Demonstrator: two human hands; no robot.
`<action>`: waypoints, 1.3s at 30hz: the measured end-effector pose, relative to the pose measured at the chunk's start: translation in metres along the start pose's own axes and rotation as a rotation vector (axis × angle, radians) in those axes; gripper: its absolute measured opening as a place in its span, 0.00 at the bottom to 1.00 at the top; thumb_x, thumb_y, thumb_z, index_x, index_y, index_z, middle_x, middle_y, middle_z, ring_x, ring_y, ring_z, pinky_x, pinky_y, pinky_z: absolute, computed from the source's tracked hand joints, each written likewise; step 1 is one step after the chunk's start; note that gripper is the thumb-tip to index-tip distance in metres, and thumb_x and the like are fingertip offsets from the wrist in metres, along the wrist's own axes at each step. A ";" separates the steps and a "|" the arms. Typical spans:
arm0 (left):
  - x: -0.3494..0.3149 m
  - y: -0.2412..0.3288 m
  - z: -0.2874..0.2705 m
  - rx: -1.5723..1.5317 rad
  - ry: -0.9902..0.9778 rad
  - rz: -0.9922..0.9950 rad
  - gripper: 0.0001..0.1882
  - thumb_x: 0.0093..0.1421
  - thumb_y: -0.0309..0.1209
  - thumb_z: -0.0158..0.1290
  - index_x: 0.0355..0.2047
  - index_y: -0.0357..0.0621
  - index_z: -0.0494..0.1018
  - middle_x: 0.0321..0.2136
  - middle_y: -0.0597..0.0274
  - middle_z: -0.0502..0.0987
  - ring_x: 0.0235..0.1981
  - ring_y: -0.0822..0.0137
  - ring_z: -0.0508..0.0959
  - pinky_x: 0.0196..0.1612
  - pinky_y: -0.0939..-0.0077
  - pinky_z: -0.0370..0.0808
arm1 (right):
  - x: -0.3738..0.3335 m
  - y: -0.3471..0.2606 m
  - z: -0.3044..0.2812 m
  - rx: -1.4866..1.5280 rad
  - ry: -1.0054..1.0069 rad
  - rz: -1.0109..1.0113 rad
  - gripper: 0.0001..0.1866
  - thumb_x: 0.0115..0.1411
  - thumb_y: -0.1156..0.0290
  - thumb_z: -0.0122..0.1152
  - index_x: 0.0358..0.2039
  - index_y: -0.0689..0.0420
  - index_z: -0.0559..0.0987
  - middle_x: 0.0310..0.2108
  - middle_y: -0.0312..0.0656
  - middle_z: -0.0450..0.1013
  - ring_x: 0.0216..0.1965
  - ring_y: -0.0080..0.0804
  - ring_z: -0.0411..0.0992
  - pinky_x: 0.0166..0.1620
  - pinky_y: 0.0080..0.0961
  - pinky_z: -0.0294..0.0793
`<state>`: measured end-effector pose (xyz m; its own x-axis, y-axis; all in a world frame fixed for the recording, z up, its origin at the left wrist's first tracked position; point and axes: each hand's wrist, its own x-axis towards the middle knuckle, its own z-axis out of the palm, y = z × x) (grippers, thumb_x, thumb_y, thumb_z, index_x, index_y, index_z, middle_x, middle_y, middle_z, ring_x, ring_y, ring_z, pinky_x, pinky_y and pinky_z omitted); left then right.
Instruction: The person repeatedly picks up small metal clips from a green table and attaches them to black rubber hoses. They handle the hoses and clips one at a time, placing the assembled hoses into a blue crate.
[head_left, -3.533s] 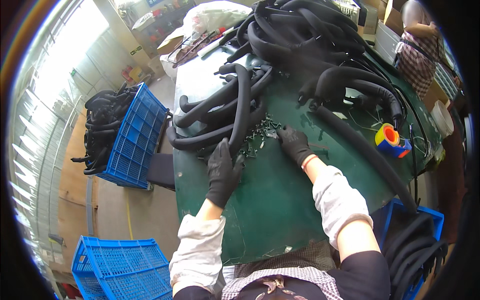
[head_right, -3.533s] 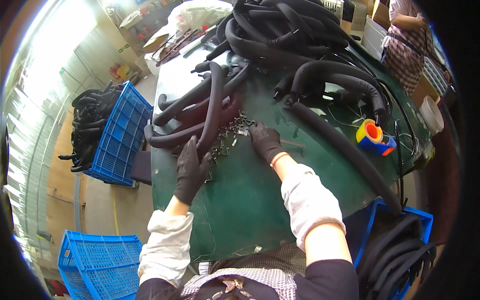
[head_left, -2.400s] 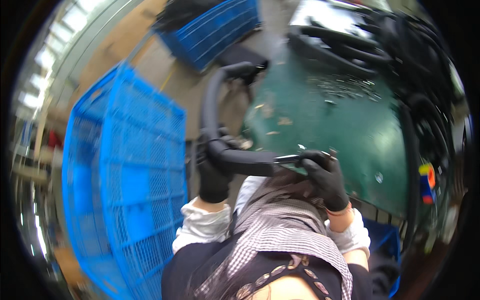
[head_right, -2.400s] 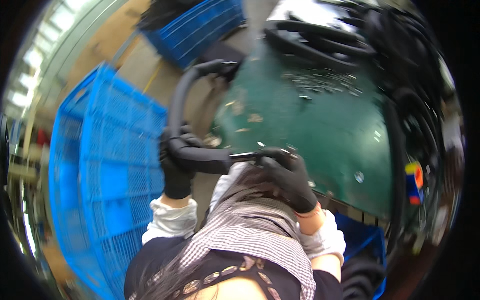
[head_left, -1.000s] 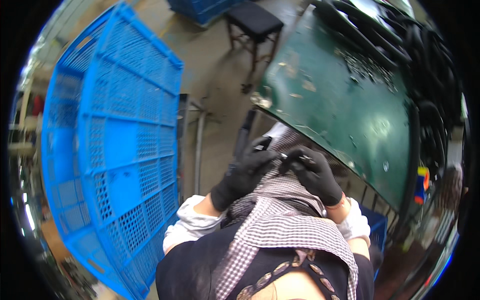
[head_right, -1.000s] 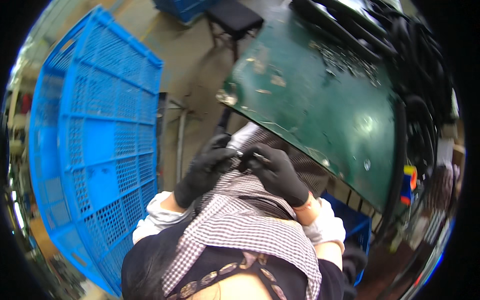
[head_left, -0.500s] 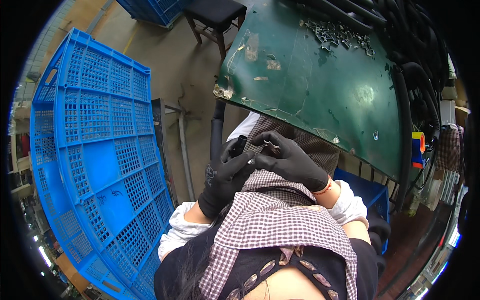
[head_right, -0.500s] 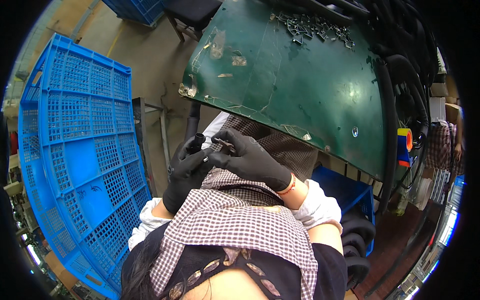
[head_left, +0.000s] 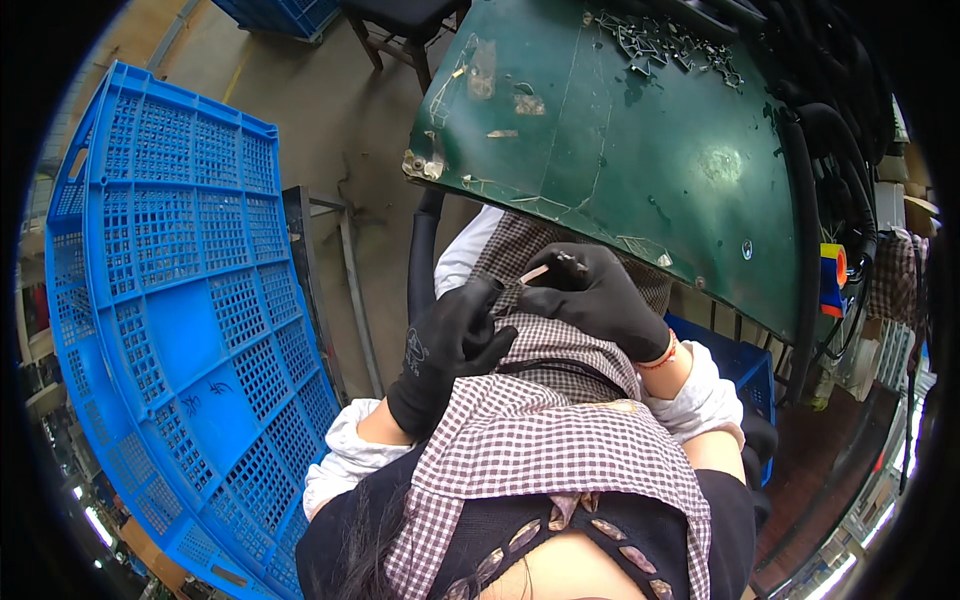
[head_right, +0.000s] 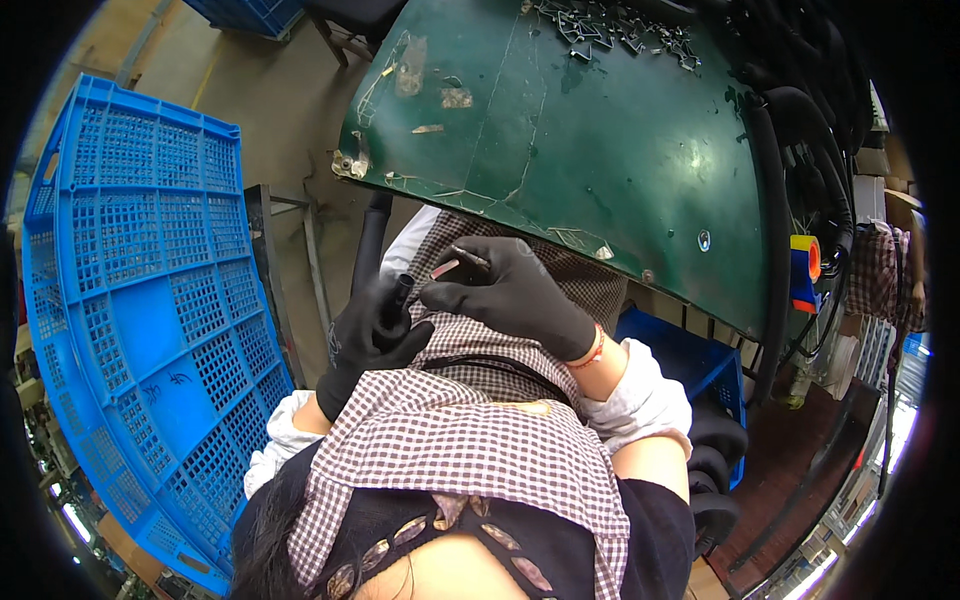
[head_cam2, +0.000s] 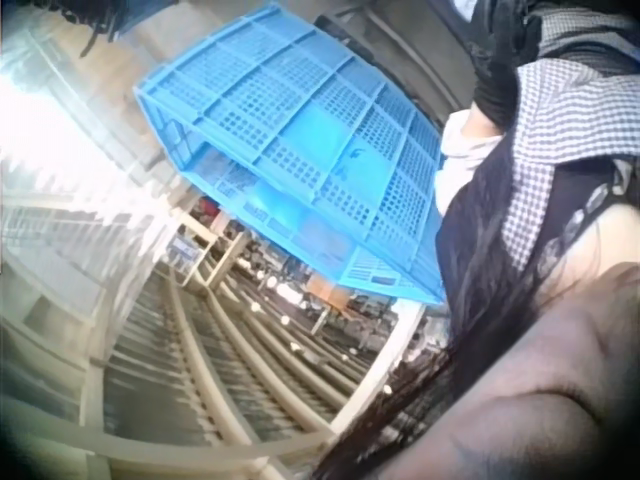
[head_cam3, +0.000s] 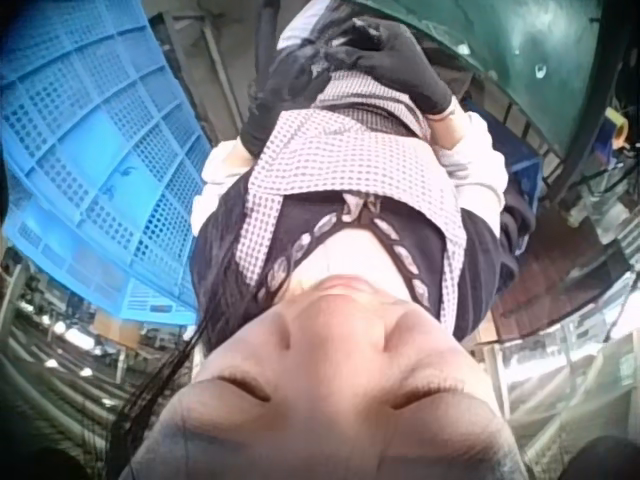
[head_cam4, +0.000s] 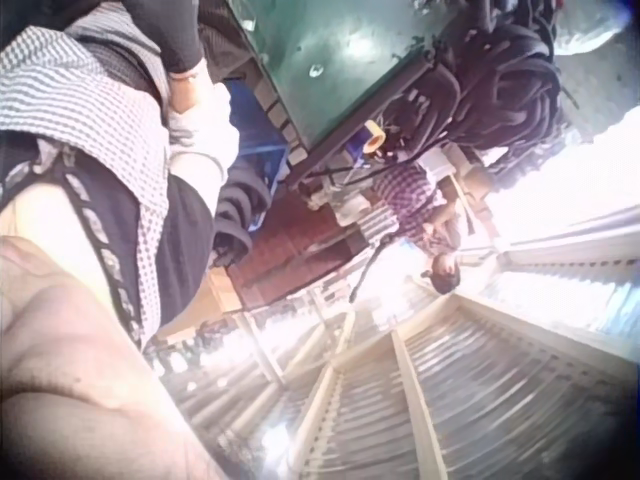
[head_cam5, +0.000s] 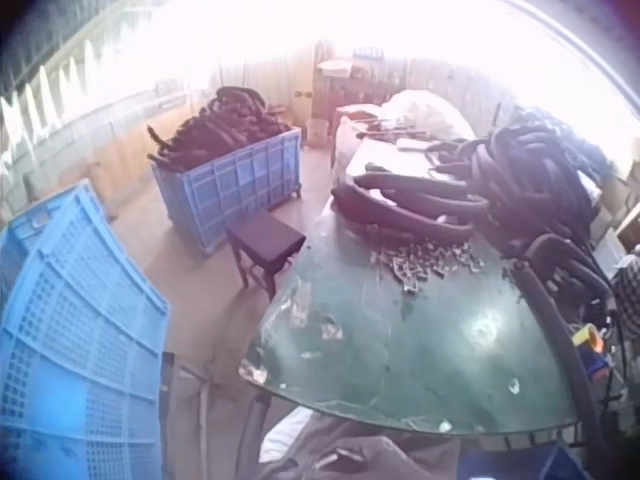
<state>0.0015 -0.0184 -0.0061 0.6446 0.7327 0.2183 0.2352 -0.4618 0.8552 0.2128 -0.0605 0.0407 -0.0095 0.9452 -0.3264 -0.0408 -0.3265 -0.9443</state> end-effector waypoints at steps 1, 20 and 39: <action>0.001 0.009 -0.003 -0.063 -0.005 -0.135 0.31 0.50 0.33 0.64 0.53 0.35 0.68 0.39 0.45 0.76 0.39 0.52 0.79 0.41 0.67 0.77 | 0.000 -0.007 -0.002 0.023 -0.028 -0.013 0.11 0.54 0.71 0.70 0.34 0.64 0.80 0.27 0.33 0.78 0.28 0.13 0.69 0.32 0.17 0.71; -0.008 0.003 0.000 0.030 -0.227 0.097 0.21 0.49 0.28 0.62 0.43 0.34 0.73 0.31 0.49 0.79 0.29 0.56 0.81 0.31 0.69 0.77 | 0.031 0.000 -0.022 -0.183 -0.638 0.252 0.13 0.50 0.67 0.73 0.32 0.62 0.81 0.24 0.34 0.76 0.25 0.16 0.67 0.29 0.19 0.68; -0.003 -0.003 0.003 -0.072 -0.094 0.023 0.23 0.49 0.25 0.65 0.46 0.36 0.75 0.37 0.50 0.79 0.34 0.64 0.82 0.35 0.75 0.80 | -0.002 -0.019 -0.049 -0.799 -0.362 -0.179 0.15 0.64 0.63 0.55 0.42 0.62 0.78 0.31 0.47 0.72 0.32 0.44 0.73 0.36 0.36 0.73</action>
<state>0.0007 -0.0203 -0.0108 0.7152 0.6708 0.1961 0.1690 -0.4383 0.8828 0.2621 -0.0562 0.0570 -0.3899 0.8816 -0.2660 0.6348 0.0481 -0.7711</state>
